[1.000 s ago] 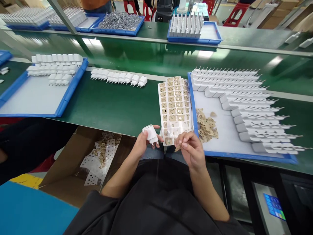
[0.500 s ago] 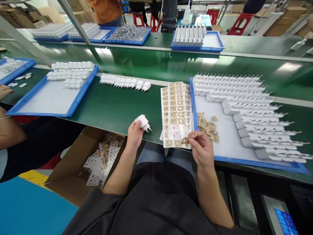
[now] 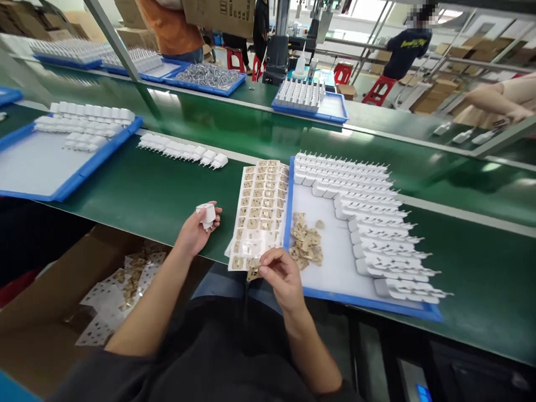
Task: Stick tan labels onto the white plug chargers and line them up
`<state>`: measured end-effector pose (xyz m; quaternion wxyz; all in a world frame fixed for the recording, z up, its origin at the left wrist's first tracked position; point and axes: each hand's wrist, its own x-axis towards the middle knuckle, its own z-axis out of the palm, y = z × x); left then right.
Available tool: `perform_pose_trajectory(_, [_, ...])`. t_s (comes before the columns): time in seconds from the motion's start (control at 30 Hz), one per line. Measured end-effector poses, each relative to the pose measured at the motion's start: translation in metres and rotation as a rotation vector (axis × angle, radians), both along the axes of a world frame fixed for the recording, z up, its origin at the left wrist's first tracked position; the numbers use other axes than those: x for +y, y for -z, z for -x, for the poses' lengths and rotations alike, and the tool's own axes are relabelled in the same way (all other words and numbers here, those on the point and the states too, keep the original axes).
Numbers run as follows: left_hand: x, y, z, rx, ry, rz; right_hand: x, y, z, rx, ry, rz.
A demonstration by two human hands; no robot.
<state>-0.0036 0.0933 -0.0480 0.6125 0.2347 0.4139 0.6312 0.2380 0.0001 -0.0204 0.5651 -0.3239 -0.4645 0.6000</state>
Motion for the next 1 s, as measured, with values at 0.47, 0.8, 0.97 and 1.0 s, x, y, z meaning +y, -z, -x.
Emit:
perform_pose_trajectory(0.47, [-0.01, 0.009, 0.0, 0.107, 0.047, -0.111, 0.003, -0.003, 0.003, -0.219, -0.023, 0.083])
perform_pose_trajectory(0.8, [-0.013, 0.006, 0.002, 0.051, 0.188, -0.221, 0.009, -0.008, 0.01, -0.289, 0.195, 0.034])
perform_pose_trajectory(0.97, [-0.013, 0.006, 0.005, 0.001, 0.218, -0.157, 0.009, -0.006, 0.011, -0.318, 0.281, 0.052])
perform_pose_trajectory(1.0, [-0.011, 0.007, 0.005, -0.009, 0.214, -0.129, 0.01, -0.007, 0.011, -0.313, 0.281, 0.054])
